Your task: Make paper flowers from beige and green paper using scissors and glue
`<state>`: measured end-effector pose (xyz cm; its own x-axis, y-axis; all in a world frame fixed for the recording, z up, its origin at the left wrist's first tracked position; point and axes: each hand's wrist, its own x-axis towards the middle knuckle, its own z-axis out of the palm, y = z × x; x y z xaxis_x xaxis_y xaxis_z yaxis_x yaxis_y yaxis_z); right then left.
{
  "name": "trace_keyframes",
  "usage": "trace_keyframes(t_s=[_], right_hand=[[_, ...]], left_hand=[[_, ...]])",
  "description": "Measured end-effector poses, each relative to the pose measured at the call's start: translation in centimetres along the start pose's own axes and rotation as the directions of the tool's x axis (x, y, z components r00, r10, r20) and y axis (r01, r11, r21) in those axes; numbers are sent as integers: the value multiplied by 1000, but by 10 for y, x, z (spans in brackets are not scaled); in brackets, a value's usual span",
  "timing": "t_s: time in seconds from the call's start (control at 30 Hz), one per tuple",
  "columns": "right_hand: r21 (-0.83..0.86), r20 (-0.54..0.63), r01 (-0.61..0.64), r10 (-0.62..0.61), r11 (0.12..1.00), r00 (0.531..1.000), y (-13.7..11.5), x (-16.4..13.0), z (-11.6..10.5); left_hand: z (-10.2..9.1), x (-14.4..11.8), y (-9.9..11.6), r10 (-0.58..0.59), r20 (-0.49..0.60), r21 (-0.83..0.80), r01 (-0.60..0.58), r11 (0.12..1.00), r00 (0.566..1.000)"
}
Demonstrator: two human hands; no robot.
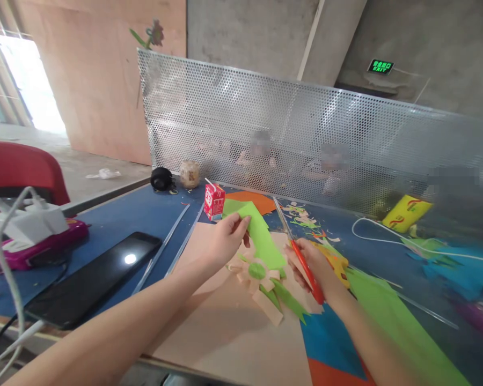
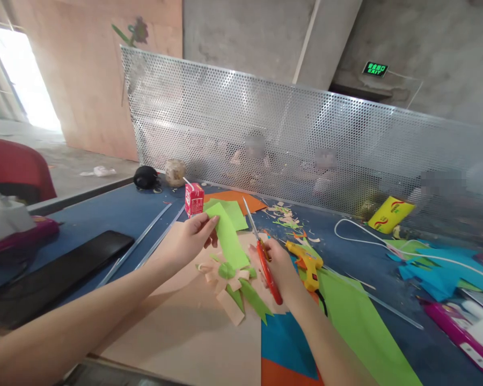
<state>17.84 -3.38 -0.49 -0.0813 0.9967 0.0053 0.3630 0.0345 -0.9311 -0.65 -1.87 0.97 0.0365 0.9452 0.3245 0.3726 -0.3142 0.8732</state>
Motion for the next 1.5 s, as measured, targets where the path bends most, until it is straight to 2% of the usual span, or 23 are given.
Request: trace_keyframes(t_s=[0.1, 0.17, 0.23, 0.3, 0.43, 0.67, 0.77, 0.87, 0.97, 1.03, 1.1, 1.17, 1.23, 1.33, 1.4, 1.5], right_hand=[[47, 54, -67, 64, 997, 996, -5, -4, 1], [49, 80, -47, 43, 998, 996, -5, -5, 3], [66, 89, -34, 29, 997, 996, -4, -5, 4], [83, 69, -18, 12, 996, 998, -1, -4, 7], [99, 10, 51, -52, 994, 999, 6, 0, 10], [99, 50, 152, -157, 984, 986, 7, -3, 8], [123, 0, 167, -168, 978, 986, 5, -6, 6], [181, -70, 221, -211, 958, 975, 6, -7, 4], [226, -101, 293, -277, 929, 955, 9, -8, 2], [224, -106, 314, -297, 923, 949, 10, -10, 2], [193, -100, 305, -291, 933, 952, 9, -11, 2], [156, -99, 287, -274, 945, 957, 6, -12, 2], [147, -94, 271, -259, 951, 961, 4, -12, 3], [154, -59, 242, -236, 958, 970, 2, -11, 4], [152, -47, 230, -225, 961, 973, 1, -11, 5], [183, -40, 221, -218, 958, 975, 0, -13, 7]], left_hand=[[0, 4, -2, -14, -28, -154, 10, 988, 1000], [0, 6, -3, -11, -29, -232, 4, 973, 1000], [1, 5, -4, -13, -23, -241, 7, 971, 1000], [1, 4, -5, 9, 6, -229, -7, 973, 1000], [6, 4, -11, 70, 146, -231, -34, 972, 987], [14, 2, -9, -79, 263, -165, 126, 978, 962], [14, 0, -12, -144, 303, -179, 205, 962, 942], [16, 1, -20, -188, 367, -347, 321, 881, 911], [19, 3, -24, -240, 467, -508, 480, 715, 851], [20, 3, -22, -226, 568, -541, 566, 622, 791], [19, 2, -19, -162, 639, -558, 598, 576, 752], [17, 1, -15, -95, 651, -563, 564, 604, 753], [16, 0, -12, -65, 620, -520, 471, 712, 782], [14, -1, -6, -80, 523, -363, 307, 880, 848], [13, -1, -2, -89, 450, -283, 237, 930, 888], [11, -3, 5, -89, 396, -253, 202, 946, 914]])
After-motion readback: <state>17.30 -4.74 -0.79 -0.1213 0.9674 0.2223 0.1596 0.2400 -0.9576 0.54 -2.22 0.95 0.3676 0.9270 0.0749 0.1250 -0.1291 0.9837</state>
